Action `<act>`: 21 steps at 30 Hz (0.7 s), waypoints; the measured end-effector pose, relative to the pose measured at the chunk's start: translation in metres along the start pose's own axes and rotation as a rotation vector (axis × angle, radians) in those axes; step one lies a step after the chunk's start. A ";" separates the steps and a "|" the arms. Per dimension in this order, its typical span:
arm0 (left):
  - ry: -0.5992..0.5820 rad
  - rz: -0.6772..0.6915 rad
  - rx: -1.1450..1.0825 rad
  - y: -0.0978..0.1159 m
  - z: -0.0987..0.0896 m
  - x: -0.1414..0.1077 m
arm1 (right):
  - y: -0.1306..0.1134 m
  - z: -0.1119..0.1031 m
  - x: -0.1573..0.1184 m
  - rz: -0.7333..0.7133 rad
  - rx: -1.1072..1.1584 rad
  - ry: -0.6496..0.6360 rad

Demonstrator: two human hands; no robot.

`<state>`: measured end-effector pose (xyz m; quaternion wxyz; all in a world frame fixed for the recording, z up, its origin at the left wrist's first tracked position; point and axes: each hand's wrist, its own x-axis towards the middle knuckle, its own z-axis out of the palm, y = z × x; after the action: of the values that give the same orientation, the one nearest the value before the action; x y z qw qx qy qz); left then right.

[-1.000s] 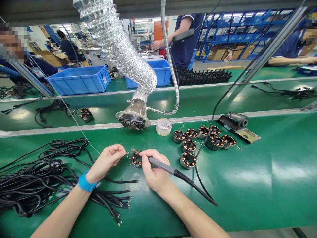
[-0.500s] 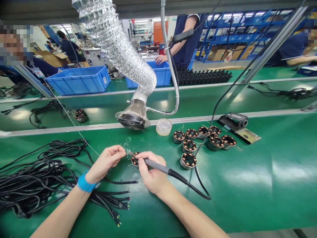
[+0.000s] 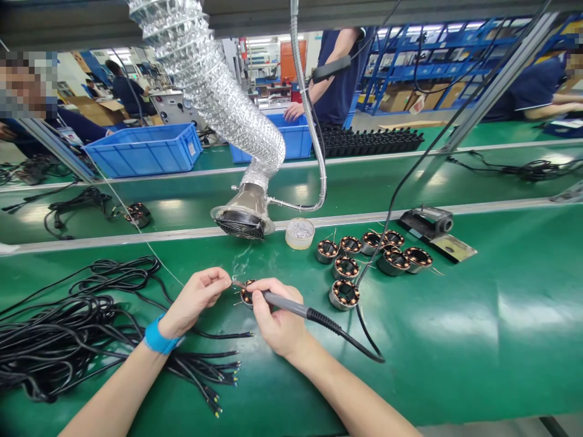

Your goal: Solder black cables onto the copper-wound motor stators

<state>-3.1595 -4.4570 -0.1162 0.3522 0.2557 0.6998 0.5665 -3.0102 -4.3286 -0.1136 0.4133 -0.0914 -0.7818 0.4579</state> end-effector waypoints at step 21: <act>-0.011 -0.001 -0.029 -0.001 -0.001 0.001 | -0.002 0.000 0.001 -0.017 -0.019 0.006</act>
<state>-3.1606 -4.4572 -0.1177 0.3600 0.2534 0.6896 0.5749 -3.0099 -4.3293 -0.1113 0.4186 -0.0897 -0.7856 0.4468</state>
